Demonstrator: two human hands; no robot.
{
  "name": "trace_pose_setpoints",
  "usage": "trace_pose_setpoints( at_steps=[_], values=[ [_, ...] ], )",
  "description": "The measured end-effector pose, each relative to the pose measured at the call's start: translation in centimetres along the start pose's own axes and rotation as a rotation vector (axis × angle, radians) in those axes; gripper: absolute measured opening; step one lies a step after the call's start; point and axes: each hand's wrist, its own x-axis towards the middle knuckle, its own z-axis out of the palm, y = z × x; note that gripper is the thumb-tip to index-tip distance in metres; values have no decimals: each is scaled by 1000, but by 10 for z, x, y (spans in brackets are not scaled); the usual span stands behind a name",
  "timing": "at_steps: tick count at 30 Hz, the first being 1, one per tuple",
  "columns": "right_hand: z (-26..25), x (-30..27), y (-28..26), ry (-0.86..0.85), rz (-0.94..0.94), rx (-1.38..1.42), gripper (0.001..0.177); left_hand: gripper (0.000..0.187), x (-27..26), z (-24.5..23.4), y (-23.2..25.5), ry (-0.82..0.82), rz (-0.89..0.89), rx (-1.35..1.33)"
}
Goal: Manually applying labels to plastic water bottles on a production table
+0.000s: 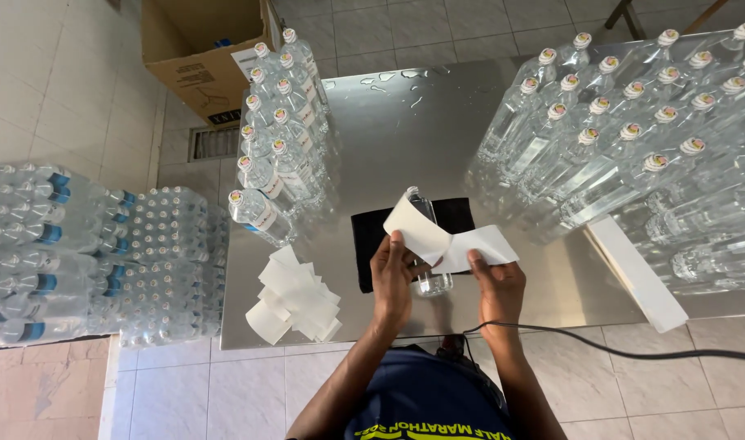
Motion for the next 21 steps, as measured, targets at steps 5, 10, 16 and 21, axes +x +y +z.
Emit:
trace_pose_setpoints(
  at_steps=[5, 10, 16, 21],
  values=[
    [23, -13, -16, -51, 22, 66, 34, 42, 7, -14, -14, -44, 76, 141],
    [23, -11, -14, -36, -6, 46, 32, 61, -2, -26, -23, -226, 123, 333],
    [22, -10, -16, -31, 11, 41, 33, 73, 3, -37, -57, -379, 249, 648],
    [-14, 14, 40, -68, 6, 118, 33, 46, -7, -12, -36, -391, 304, 472]
  ],
)
